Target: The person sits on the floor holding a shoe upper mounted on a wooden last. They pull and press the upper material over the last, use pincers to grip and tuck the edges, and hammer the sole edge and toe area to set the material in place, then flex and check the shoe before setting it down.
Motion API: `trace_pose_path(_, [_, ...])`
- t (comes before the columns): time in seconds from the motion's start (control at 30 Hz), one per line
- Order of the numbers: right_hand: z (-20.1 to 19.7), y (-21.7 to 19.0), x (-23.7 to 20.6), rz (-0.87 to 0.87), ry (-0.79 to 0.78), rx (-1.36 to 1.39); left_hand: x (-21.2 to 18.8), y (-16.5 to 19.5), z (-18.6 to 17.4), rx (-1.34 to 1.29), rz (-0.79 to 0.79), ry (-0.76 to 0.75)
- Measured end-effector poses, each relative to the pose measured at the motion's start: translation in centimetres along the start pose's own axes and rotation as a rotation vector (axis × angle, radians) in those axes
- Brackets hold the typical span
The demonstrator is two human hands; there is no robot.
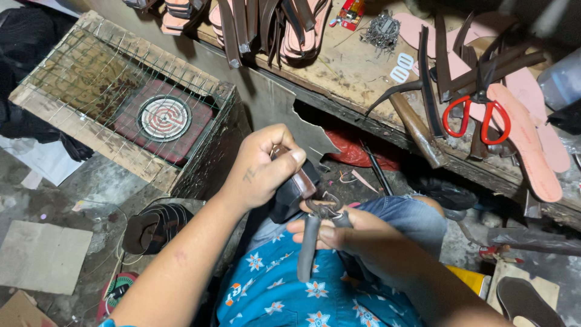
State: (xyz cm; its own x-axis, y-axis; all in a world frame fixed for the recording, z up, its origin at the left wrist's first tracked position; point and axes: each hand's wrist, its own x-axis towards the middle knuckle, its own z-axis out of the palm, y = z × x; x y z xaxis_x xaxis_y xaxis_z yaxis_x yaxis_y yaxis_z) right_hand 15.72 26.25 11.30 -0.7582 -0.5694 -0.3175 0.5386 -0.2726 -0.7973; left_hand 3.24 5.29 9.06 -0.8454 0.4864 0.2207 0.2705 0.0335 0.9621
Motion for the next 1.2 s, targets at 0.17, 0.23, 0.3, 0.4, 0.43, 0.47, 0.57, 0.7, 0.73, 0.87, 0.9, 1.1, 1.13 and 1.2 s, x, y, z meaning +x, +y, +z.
trace_pose_path(0.17, [0.8, -1.4, -0.9, 0.254, 0.098, 0.134, -0.8, 1.4, -0.8, 0.037, 0.085, -0.128])
trace_pose_path(0.23, [0.8, -2.0, -2.0, 0.312, 0.105, 0.138, -1.0, 1.9, -0.9, 0.057, 0.125, -0.189])
trace_pose_path(0.3, [0.6, -2.3, -2.7, 0.328, 0.093, 0.07, -1.1, 2.2, -0.7, 0.073, 0.153, -0.231])
trace_pose_path(0.4, [0.6, -2.3, -3.3, 0.4, 0.205, -0.005, -1.2, 2.6, -0.1, 0.117, 0.2, -0.256])
trace_pose_path(0.43, [0.7, -2.3, -3.5, 0.425, 0.231, -0.185, -1.3, 2.7, 0.2, 0.151, 0.231, -0.258])
trace_pose_path(0.47, [0.9, -2.2, -3.8, 0.453, 0.255, -0.365, -1.3, 2.8, 0.4, 0.184, 0.259, -0.259])
trace_pose_path(0.57, [2.1, -1.3, -4.4, 0.496, 0.383, -0.437, -1.3, 2.8, 0.7, 0.186, 0.315, -0.269])
trace_pose_path(0.7, [3.1, 1.5, -2.1, 0.235, 0.518, -0.377, -1.7, 2.0, 0.6, 0.04, 0.147, -0.123])
trace_pose_path(0.73, [3.2, 2.5, -0.7, 0.025, 0.519, -0.399, -1.8, 1.6, 0.6, -0.009, 0.095, -0.071])
trace_pose_path(0.87, [2.2, 4.7, 4.6, -0.318, 0.613, -0.574, -1.5, 0.0, 0.4, -0.111, -0.016, 0.139])
trace_pose_path(0.9, [1.9, 4.7, 5.1, -0.402, 0.617, -0.68, -1.4, -0.4, 0.2, -0.123, -0.014, 0.144])
trace_pose_path(1.1, [0.3, 2.0, 2.9, -0.109, 0.346, -0.611, -1.3, -1.9, -2.0, -0.201, -0.036, 0.125])
trace_pose_path(1.13, [0.2, 1.8, 2.7, -0.111, 0.312, -0.722, -1.3, -2.1, -2.3, -0.217, -0.045, 0.129])
trace_pose_path(1.2, [0.0, 1.7, 2.5, -0.04, 0.274, -0.386, -1.2, -2.3, -2.6, -0.238, -0.051, 0.124])
